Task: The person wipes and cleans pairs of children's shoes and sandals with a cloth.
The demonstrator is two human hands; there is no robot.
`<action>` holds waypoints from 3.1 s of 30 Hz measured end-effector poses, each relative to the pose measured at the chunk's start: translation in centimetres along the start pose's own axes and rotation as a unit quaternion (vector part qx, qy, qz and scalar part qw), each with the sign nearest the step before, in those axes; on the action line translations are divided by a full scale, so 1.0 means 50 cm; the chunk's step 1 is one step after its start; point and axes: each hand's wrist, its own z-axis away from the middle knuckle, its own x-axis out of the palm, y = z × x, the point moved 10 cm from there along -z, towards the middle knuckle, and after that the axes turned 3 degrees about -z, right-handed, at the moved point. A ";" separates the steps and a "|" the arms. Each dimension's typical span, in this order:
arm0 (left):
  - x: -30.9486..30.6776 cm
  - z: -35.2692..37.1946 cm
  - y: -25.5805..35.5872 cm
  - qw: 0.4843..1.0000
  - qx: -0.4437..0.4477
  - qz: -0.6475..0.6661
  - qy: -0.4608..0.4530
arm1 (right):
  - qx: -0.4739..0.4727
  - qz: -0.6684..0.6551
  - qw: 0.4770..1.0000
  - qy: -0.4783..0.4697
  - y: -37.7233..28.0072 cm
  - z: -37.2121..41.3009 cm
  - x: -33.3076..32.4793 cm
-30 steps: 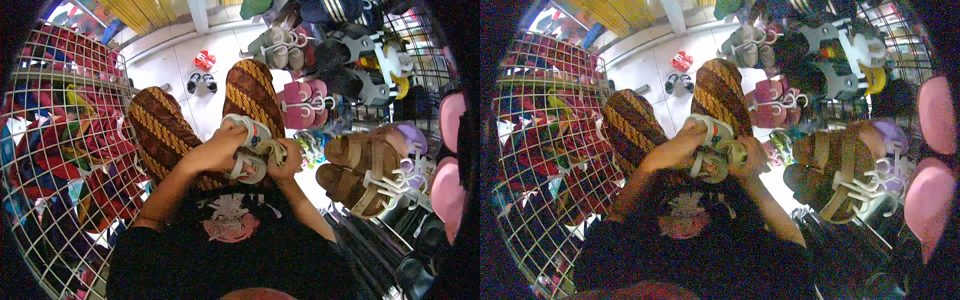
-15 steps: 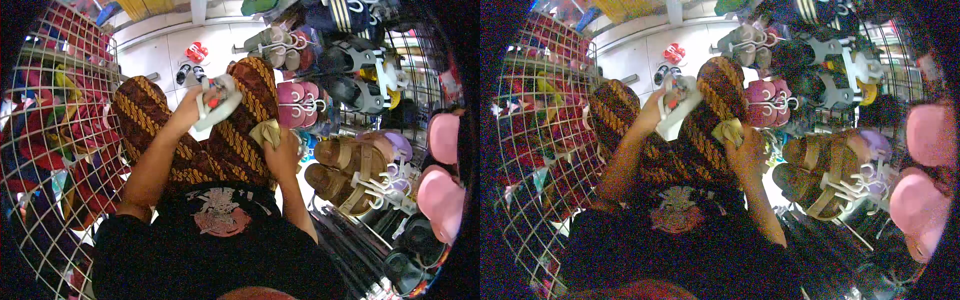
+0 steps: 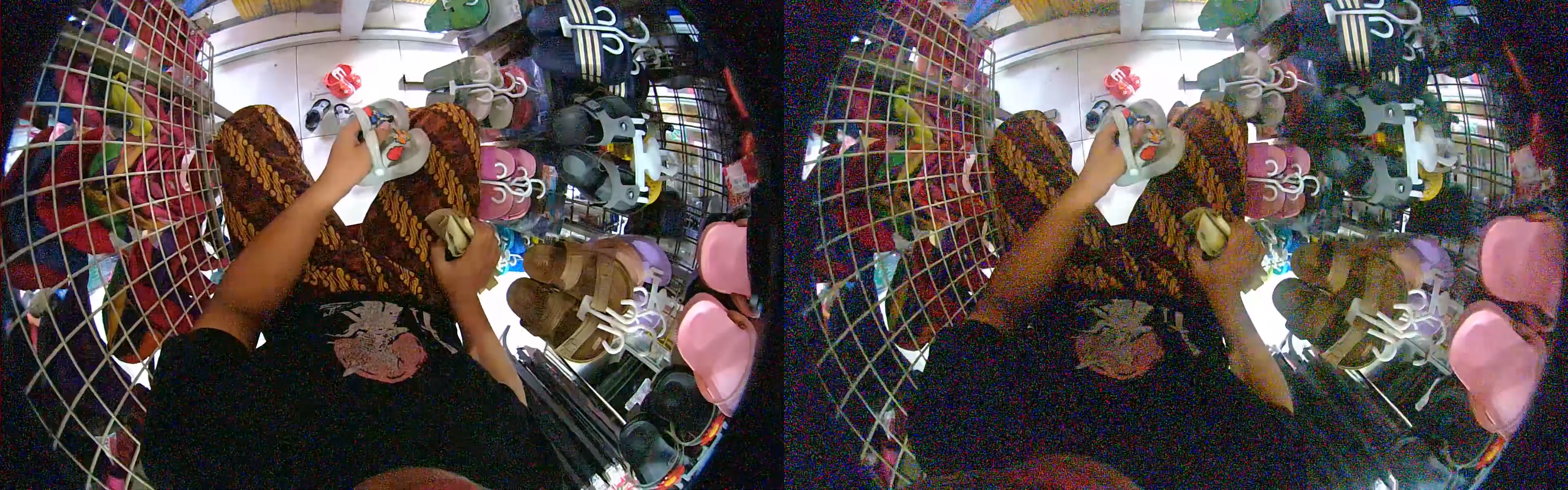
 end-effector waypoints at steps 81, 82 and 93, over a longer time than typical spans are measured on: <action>0.062 0.032 -0.069 0.881 0.048 -0.470 -0.022 | -0.011 -0.068 0.998 0.000 -0.022 -0.128 0.046; 0.061 0.033 -0.066 0.879 0.053 -0.473 -0.022 | 0.047 -0.076 0.996 0.014 -0.004 -0.138 0.041; 0.062 0.044 -0.078 0.874 0.092 -0.477 -0.011 | -0.031 -0.035 0.999 0.014 -0.042 -0.146 0.027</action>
